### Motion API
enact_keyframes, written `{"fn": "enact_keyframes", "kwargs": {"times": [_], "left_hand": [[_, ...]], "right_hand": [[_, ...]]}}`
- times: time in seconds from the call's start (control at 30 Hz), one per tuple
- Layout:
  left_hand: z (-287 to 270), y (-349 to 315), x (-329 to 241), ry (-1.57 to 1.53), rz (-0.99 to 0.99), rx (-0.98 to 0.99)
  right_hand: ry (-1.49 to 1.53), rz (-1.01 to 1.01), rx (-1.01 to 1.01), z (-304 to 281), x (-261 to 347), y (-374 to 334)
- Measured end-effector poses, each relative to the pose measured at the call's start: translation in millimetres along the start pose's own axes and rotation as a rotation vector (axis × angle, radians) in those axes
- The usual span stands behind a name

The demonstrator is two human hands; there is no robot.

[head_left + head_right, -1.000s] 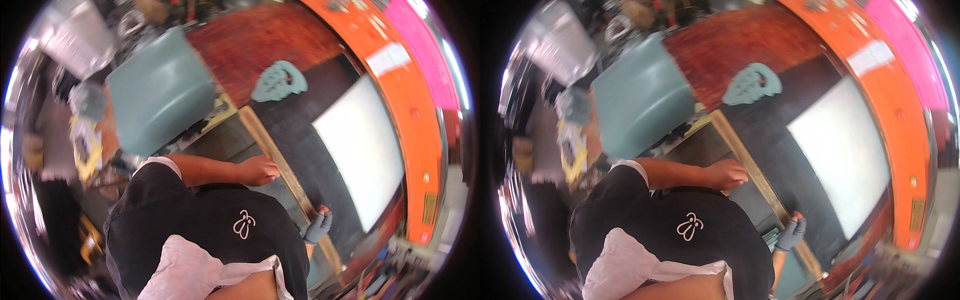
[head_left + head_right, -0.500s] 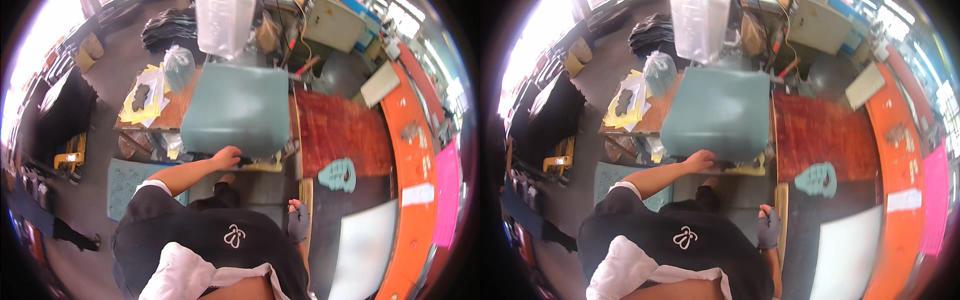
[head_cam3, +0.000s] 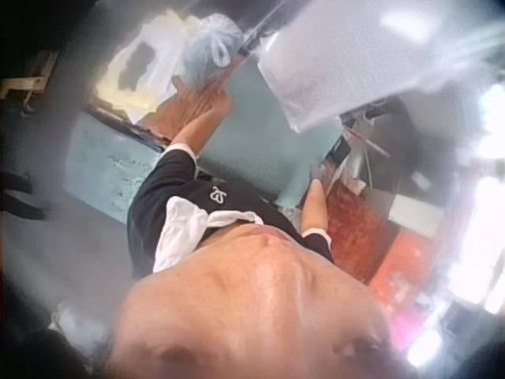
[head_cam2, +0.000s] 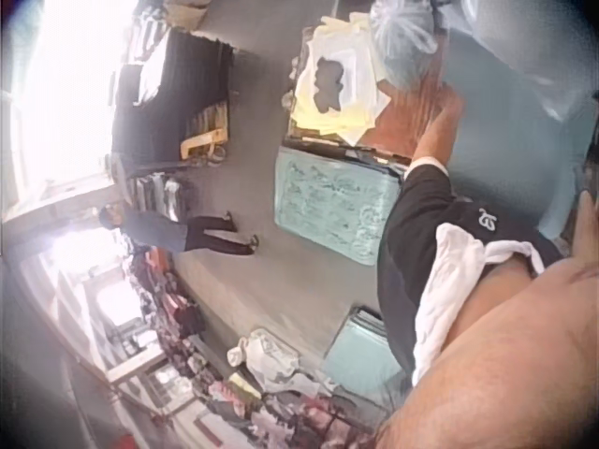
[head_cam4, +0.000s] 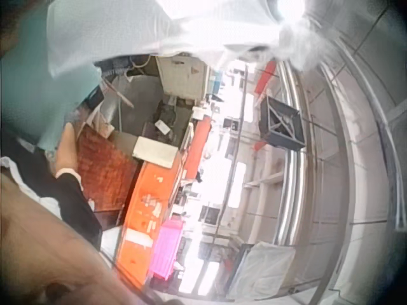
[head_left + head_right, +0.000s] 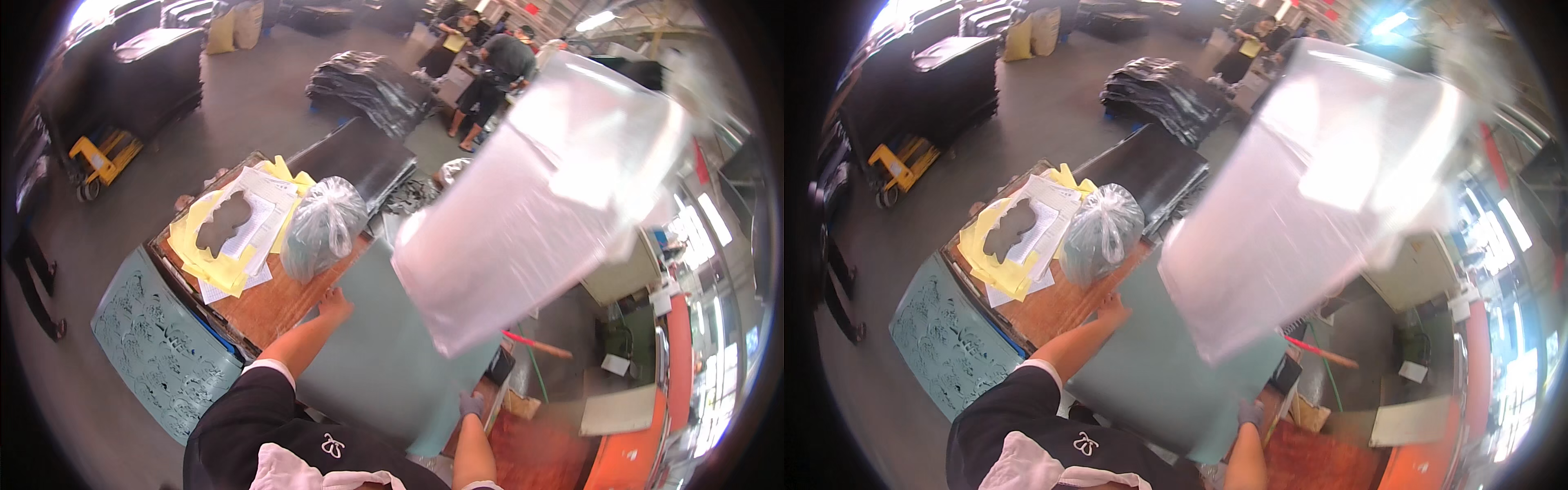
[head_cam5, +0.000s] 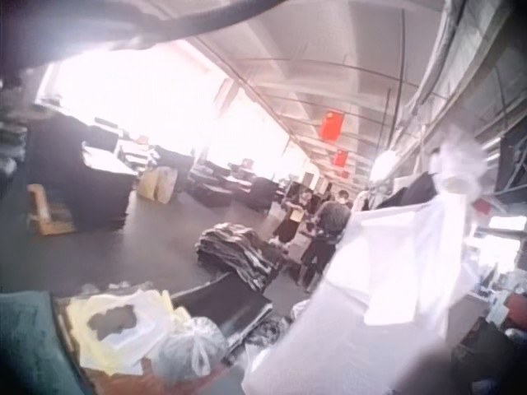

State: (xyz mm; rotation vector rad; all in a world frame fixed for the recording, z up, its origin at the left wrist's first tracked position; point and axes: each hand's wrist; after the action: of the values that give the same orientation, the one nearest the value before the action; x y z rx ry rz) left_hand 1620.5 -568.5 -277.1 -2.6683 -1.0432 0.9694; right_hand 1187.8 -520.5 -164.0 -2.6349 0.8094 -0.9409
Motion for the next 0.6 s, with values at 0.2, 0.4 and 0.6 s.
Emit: {"fn": "enact_keyframes", "kwargs": {"times": [0.2, 0.4, 0.6], "left_hand": [[1.6, 11.4, -10.3, -0.166, -0.001, 0.149], [-6.4, 10.9, -20.1, -0.191, -0.075, 0.18], [-1.3, 15.2, -23.2, -0.234, 0.014, 0.363]], "right_hand": [[-0.359, -0.049, -0.347, -0.7, 20.3, 62.8], [-0.418, -0.073, -0.289, 1.4, 41.2, 79.5], [-0.425, -0.189, -0.242, -8.8, 40.6, 72.6]]}}
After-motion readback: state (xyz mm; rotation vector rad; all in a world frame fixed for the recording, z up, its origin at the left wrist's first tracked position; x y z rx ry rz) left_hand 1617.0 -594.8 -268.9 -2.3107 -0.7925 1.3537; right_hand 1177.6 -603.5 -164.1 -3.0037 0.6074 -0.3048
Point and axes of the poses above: each hand's wrist, its own y-axis towards the middle knuckle, its own z-axis out of the palm, x = y × z, and after that the axes turned 5 degrees about y, right-handed
